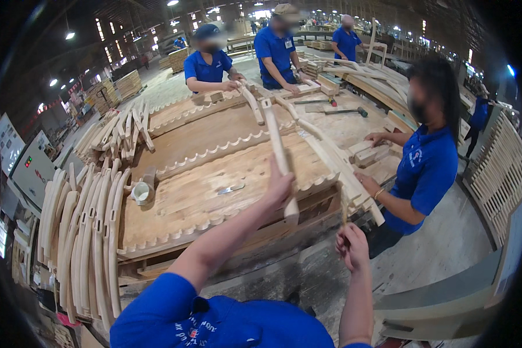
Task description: The person repeatedly picks up wooden chair legs, applies glue to the mortise holes using a small stick, and places the legs back on the table. The process is repeated for multiple legs in a continuous assembly line workflow.
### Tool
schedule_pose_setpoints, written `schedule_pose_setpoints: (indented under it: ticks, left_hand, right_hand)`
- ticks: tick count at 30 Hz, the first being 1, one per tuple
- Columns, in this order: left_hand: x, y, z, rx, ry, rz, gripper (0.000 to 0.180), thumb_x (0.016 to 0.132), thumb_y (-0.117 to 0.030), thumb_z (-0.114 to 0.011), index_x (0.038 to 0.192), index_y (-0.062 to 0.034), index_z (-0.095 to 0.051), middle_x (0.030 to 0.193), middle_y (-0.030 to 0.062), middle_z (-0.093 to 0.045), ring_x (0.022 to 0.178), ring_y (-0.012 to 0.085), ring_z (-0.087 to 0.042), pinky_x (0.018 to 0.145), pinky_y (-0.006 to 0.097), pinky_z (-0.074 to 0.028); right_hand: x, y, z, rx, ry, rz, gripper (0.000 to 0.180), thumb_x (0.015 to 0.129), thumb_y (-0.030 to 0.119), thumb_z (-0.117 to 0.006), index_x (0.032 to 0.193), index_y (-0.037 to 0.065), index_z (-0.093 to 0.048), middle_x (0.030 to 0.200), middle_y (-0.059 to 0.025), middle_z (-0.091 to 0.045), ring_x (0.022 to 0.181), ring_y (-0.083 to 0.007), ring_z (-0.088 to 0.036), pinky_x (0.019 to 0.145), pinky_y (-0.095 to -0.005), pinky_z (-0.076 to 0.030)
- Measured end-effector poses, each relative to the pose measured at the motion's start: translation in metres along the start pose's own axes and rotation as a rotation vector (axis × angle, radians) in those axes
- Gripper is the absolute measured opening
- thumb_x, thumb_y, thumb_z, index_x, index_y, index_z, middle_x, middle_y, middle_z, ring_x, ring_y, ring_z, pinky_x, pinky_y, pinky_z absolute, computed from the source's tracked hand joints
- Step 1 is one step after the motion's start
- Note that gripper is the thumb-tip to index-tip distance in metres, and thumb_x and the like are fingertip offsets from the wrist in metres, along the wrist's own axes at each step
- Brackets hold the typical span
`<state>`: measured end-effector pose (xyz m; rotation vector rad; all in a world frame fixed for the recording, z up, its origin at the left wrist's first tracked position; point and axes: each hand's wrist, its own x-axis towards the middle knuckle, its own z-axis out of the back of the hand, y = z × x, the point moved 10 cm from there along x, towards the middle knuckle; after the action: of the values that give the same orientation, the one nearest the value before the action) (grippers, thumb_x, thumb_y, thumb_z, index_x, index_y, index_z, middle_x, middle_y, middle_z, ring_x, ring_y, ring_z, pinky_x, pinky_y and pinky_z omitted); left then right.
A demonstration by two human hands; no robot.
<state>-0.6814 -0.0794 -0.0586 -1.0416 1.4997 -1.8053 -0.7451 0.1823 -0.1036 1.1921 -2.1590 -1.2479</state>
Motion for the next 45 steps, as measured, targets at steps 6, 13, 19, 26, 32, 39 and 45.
schedule_pose_setpoints:
  ticks: [6,13,19,26,32,39,45]
  left_hand:
    - [0.078,0.049,-0.114,0.128,-0.092,0.391,0.087,0.078,-0.009,-0.051,0.145,-0.0128,0.004,0.127,0.0324,-0.042,0.108,0.0407,-0.052,0.092,0.039,-0.045]
    - [0.056,0.061,-0.175,0.587,0.266,0.541,0.081,0.088,-0.043,-0.045,0.146,-0.0143,0.003,0.136,0.0268,-0.035,0.128,0.0408,-0.030,0.101,0.062,-0.024]
    - [0.039,0.008,-0.047,1.116,0.358,-0.139,0.062,0.084,-0.047,-0.052,0.134,-0.0117,-0.039,0.129,0.0196,-0.045,0.121,0.0383,-0.039,0.096,0.057,-0.032]
    - [-0.111,-0.055,0.375,1.344,-0.413,0.064,0.048,0.079,-0.042,-0.061,0.110,-0.0058,-0.059,0.106,0.0181,-0.061,0.106,0.0348,-0.053,0.090,0.046,-0.042]
    - [-0.343,-0.054,0.574,1.661,-0.584,0.831,0.071,0.080,-0.036,-0.061,0.139,-0.0119,-0.030,0.115,0.0211,-0.051,0.109,0.0379,-0.049,0.088,0.050,-0.044]
    - [-0.395,-0.033,0.604,1.403,-0.495,0.732,0.069,0.075,-0.027,-0.064,0.131,-0.0002,-0.034,0.106,0.0277,-0.056,0.098,0.0418,-0.057,0.084,0.045,-0.048]
    - [-0.392,-0.019,0.616,0.583,-0.527,0.606,0.055,0.068,-0.022,-0.062,0.113,0.0058,-0.049,0.095,0.0256,-0.062,0.091,0.0369,-0.061,0.083,0.041,-0.046]
  right_hand:
    - [-0.049,0.030,0.104,0.015,-0.196,0.132,0.025,0.096,0.028,-0.046,0.081,0.008,-0.045,0.061,-0.0018,-0.043,0.044,-0.0084,-0.036,0.038,-0.0211,-0.027]
    - [-0.064,0.026,0.157,0.045,-0.329,0.135,0.020,0.096,0.024,-0.047,0.085,0.007,-0.047,0.061,-0.0025,-0.043,0.044,-0.0085,-0.035,0.037,-0.0208,-0.026]
    - [-0.008,-0.002,0.091,-0.005,-0.090,0.016,0.020,0.096,0.026,-0.047,0.089,0.008,-0.049,0.063,-0.0009,-0.044,0.047,-0.0079,-0.038,0.039,-0.0199,-0.028]
    - [0.033,-0.035,-0.023,-0.249,0.095,-0.076,0.012,0.095,0.021,-0.050,0.091,0.009,-0.052,0.064,0.0017,-0.048,0.047,-0.0054,-0.040,0.040,-0.0191,-0.030]
    - [0.083,-0.076,-0.195,-0.861,0.452,0.136,0.021,0.092,0.021,-0.053,0.079,0.004,-0.056,0.062,0.0030,-0.046,0.055,-0.0053,-0.042,0.049,-0.0223,-0.034]
    - [0.117,-0.143,-0.479,-1.753,0.601,0.760,0.020,0.086,0.023,-0.051,0.090,0.009,-0.065,0.080,-0.0147,-0.066,0.079,-0.0335,-0.064,0.066,-0.0443,-0.049]
    - [0.133,-0.217,-0.591,-2.114,0.662,0.835,0.018,0.082,0.013,-0.054,0.092,0.009,-0.068,0.091,-0.0119,-0.068,0.087,-0.0298,-0.066,0.070,-0.0432,-0.051]
